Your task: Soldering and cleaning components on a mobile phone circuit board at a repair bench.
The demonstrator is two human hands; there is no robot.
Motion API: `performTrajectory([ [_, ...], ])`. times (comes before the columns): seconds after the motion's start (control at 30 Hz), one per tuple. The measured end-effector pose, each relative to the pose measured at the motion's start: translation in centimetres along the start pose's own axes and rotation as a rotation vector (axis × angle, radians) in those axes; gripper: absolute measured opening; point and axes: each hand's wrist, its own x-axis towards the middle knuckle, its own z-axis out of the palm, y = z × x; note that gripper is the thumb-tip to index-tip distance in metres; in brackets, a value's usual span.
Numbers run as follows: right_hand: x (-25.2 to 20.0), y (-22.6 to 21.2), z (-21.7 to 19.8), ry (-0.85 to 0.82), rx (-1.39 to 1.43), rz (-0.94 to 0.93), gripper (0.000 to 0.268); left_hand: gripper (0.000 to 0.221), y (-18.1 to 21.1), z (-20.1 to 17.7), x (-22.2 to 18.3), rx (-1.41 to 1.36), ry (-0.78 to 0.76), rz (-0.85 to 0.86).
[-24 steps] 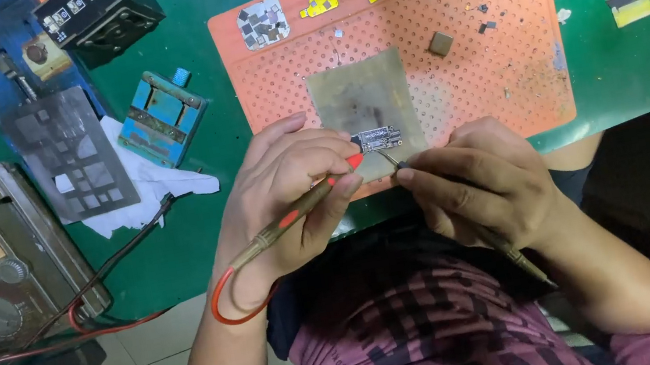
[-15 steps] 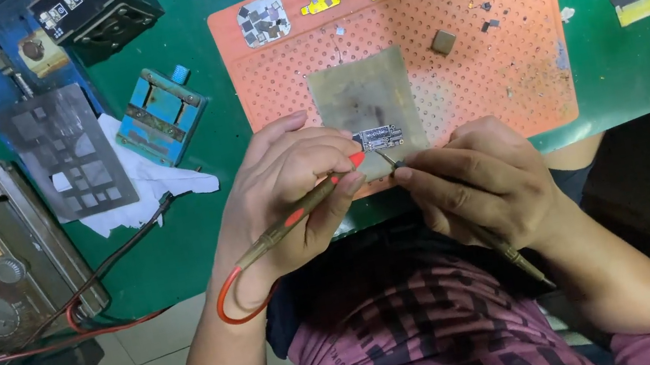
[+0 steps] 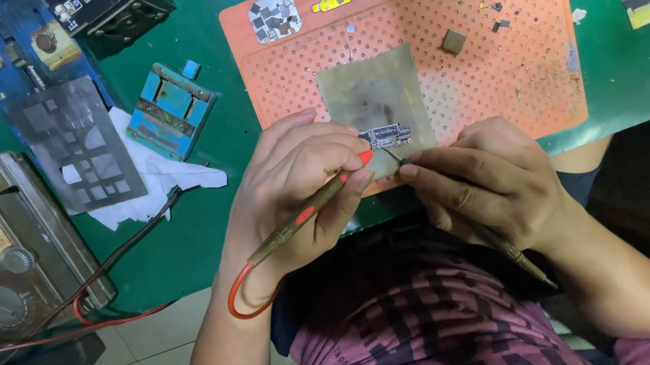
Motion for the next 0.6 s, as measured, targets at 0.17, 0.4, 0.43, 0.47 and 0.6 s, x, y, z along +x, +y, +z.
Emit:
performTrajectory([
  [0.17, -0.43, -0.02, 0.1, -0.003, -0.013, 0.001, 0.018, 0.016, 0.0, -0.02, 0.01, 0.027, -0.005, 0.006],
  [0.4, -0.39, -0.34, -0.04, -0.035, -0.011, 0.044, 0.017, 0.019, 0.5, -0.59, 0.16, 0.063, -0.005, 0.04],
  [0.43, -0.36, -0.47, 0.05, -0.024, 0.01, 0.029, 0.017, 0.019, 0.59, -0.69, 0.09, 0.088, -0.002, 0.028],
  [0.47, -0.32, -0.59, 0.16, -0.026, 0.011, 0.042, 0.017, 0.02, 0.67, -0.8, 0.01, 0.067, 0.0, 0.027],
  [0.6, -0.02, -0.84, 0.49, 0.01, 0.025, 0.074, 0.012, 0.023, 0.7, -0.81, -0.15, 0.042, -0.004, -0.003],
])
